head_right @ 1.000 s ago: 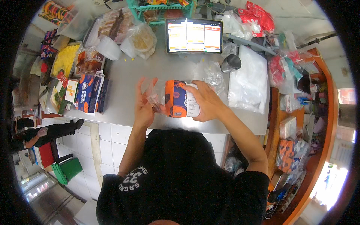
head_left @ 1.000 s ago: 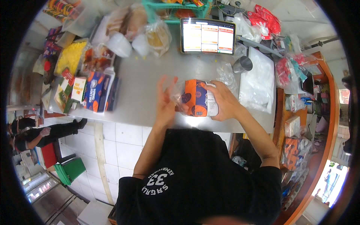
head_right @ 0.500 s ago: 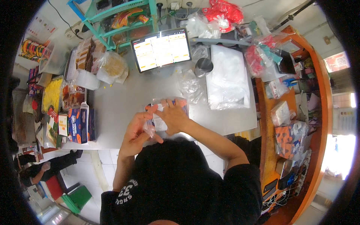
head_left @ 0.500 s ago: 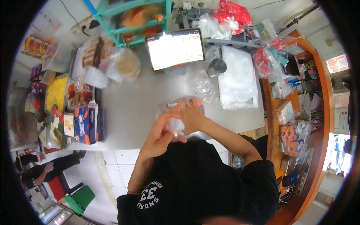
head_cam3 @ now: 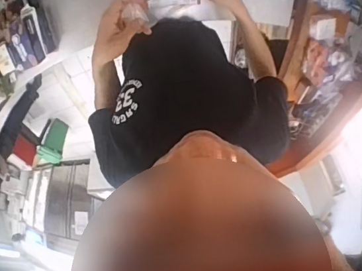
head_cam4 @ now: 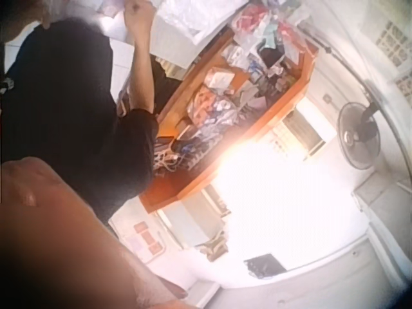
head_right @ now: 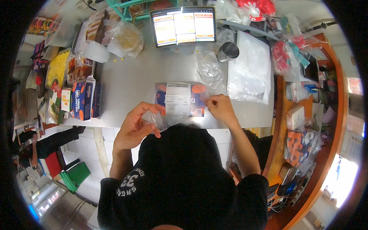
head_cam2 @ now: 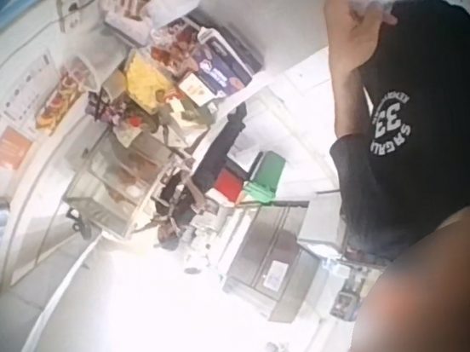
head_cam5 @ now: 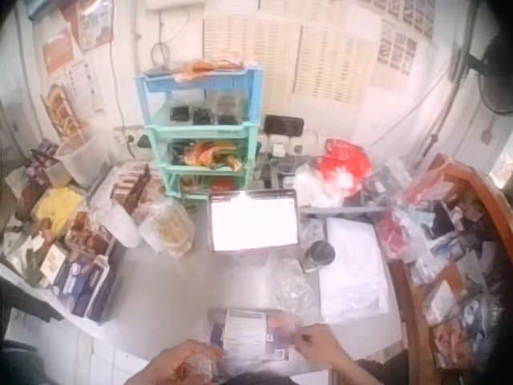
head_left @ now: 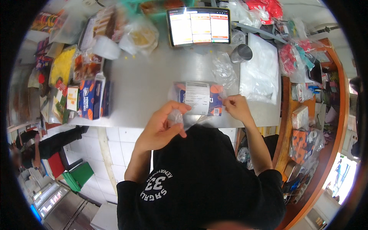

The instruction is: The person packs multiple snack boxes and small items into plastic bags at a retail counter. They open bags, insert items, fold and seal the bags, and place them on the counter. A coworker is visible nearby handling other items.

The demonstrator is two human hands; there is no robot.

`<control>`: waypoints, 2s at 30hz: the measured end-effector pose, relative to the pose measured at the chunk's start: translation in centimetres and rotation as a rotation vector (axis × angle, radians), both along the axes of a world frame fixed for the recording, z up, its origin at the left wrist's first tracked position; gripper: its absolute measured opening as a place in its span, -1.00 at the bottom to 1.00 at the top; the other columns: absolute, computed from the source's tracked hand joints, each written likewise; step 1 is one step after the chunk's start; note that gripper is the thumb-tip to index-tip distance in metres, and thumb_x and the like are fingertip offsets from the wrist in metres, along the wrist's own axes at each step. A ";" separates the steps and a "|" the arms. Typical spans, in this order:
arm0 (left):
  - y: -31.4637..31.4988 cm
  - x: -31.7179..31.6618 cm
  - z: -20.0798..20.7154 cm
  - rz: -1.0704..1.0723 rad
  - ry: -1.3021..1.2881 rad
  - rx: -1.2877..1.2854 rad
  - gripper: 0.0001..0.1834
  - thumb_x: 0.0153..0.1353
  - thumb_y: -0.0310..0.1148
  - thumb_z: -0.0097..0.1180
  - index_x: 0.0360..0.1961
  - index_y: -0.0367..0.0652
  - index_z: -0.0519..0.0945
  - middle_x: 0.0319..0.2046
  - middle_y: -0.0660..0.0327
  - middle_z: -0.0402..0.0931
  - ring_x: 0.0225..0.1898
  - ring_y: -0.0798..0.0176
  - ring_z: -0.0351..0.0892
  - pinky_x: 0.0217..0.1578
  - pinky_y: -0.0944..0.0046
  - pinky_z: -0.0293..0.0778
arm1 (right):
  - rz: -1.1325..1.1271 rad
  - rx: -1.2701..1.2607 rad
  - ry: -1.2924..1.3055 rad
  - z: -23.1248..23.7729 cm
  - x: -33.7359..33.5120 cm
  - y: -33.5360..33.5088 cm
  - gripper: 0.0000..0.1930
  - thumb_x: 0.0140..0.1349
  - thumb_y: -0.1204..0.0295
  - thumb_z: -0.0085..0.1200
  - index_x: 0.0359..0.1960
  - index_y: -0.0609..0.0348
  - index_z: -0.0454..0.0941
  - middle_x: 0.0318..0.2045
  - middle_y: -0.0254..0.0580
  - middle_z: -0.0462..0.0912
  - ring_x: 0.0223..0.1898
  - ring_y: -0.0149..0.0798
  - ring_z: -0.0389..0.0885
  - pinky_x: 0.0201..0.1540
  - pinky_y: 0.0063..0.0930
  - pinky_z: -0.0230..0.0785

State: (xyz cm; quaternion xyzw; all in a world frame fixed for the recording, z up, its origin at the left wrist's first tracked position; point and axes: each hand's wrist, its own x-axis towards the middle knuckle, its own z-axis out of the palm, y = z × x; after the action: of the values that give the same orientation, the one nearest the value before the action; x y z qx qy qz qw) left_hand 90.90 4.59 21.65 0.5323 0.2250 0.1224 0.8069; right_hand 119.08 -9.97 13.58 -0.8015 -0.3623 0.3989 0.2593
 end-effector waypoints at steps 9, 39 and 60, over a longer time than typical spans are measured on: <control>-3.7 8.2 -5.4 -0.238 0.269 0.994 -0.59 0.16 -0.41 0.18 0.07 -0.10 0.49 -0.01 -0.14 0.42 -0.20 -0.19 0.61 -0.27 -0.02 0.57 | -0.103 0.103 -0.575 3.1 -2.6 1.2 -0.71 0.12 0.25 0.17 -0.30 0.25 0.57 -0.41 0.06 0.69 -0.42 0.05 0.69 -0.36 -0.12 0.51; -5.0 10.4 -8.6 -0.328 0.603 1.048 -0.32 0.09 -0.16 0.32 0.27 0.22 0.39 -0.08 0.01 0.36 -0.30 -0.14 0.63 -0.32 -0.04 0.60 | 1.020 -0.220 -0.418 5.4 1.3 -0.3 -0.89 0.04 0.43 0.13 -0.39 -0.03 0.68 -0.44 -0.03 0.67 -0.27 0.03 0.68 -0.22 -0.12 0.50; 4.9 3.6 2.6 -0.001 0.329 0.167 -0.65 0.29 -0.65 -0.05 0.09 -0.26 0.30 -0.11 0.14 0.32 -0.42 0.41 0.55 -0.43 0.45 0.56 | 0.758 0.107 -0.050 10.9 5.1 2.9 -0.73 0.05 0.31 0.28 -0.60 0.16 0.47 -0.66 -0.09 0.50 -0.52 0.04 0.55 -0.44 -0.17 0.31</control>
State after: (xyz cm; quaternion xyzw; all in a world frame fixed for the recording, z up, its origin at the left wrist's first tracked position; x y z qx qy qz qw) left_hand 94.48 9.46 24.26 0.6105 0.3428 0.0516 0.7121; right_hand 124.14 -7.09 24.43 -0.6055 -0.6594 0.4275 0.1258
